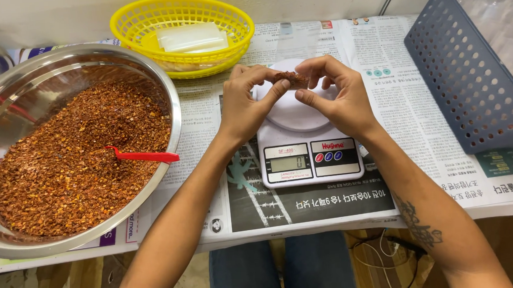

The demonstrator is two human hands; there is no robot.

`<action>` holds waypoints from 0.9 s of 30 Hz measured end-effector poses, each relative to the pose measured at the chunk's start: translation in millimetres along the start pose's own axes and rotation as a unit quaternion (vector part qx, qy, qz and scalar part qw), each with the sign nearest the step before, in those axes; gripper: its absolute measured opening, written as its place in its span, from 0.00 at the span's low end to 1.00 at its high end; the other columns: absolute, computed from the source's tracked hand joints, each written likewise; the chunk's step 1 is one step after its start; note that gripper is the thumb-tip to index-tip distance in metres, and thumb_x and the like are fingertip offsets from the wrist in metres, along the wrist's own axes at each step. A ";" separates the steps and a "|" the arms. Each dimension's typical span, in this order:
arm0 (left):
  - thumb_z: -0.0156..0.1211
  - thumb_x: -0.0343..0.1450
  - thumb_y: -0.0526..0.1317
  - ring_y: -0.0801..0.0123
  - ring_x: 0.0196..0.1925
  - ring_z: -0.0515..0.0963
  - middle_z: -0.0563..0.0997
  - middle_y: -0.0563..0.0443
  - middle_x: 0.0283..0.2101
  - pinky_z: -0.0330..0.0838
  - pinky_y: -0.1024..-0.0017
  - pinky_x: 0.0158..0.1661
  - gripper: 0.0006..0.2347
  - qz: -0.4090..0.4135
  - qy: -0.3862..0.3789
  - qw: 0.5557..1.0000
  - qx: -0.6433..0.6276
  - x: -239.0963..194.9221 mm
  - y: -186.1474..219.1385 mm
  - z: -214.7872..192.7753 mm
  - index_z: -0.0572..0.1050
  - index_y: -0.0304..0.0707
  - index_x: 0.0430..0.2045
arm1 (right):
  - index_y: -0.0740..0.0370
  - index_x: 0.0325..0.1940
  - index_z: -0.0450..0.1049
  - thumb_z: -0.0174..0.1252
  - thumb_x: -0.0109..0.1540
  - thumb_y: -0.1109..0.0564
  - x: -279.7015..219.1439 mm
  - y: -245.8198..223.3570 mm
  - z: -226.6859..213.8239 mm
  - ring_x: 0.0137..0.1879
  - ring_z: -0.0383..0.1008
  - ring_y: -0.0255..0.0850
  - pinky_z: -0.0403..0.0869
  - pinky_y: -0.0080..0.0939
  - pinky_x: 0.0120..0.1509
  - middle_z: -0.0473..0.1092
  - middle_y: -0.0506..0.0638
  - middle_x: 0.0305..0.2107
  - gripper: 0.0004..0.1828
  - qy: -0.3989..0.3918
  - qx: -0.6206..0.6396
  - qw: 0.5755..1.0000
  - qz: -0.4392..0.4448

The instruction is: Portioning chili flakes into small plastic bags and weighing them on a digital scale

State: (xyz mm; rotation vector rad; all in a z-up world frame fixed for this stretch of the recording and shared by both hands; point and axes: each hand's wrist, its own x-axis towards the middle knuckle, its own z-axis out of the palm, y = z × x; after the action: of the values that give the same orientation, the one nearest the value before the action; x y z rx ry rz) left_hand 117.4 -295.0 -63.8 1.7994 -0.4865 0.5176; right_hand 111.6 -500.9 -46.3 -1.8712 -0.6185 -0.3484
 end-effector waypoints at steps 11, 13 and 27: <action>0.68 0.71 0.49 0.72 0.42 0.73 0.81 0.66 0.31 0.61 0.72 0.49 0.05 0.017 -0.005 1.000 0.025 -1.1 5.2 1.9 0.82 0.58 0.36 | 0.55 0.47 0.79 0.72 0.62 0.57 0.8 3.7 2.6 0.41 0.71 0.32 0.65 0.32 0.49 0.75 0.44 0.33 0.12 0.000 0.005 0.999 0.036; 0.68 0.71 0.48 0.72 0.41 0.73 0.81 0.66 0.31 0.61 0.73 0.49 0.04 0.022 -0.001 0.999 0.034 -1.5 9.3 0.4 0.82 0.58 0.36 | 0.55 0.47 0.79 0.72 0.61 0.57 0.4 5.0 3.1 0.42 0.71 0.32 0.66 0.32 0.50 0.75 0.44 0.33 0.12 -0.004 0.003 0.999 0.037; 0.68 0.71 0.47 0.71 0.42 0.74 0.82 0.65 0.31 0.61 0.71 0.48 0.04 0.010 -0.003 1.000 0.022 -2.2 2.5 2.4 0.82 0.57 0.36 | 0.56 0.50 0.79 0.73 0.61 0.58 0.1 1.8 0.3 0.42 0.70 0.37 0.65 0.34 0.48 0.76 0.48 0.35 0.14 0.012 -0.031 0.999 -0.003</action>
State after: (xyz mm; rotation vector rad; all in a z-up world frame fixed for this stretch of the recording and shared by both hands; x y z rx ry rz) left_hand 114.5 -297.8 -63.7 1.8395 -0.5009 0.5406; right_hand 112.6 -501.1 -47.8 -1.9215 -0.6030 -0.3976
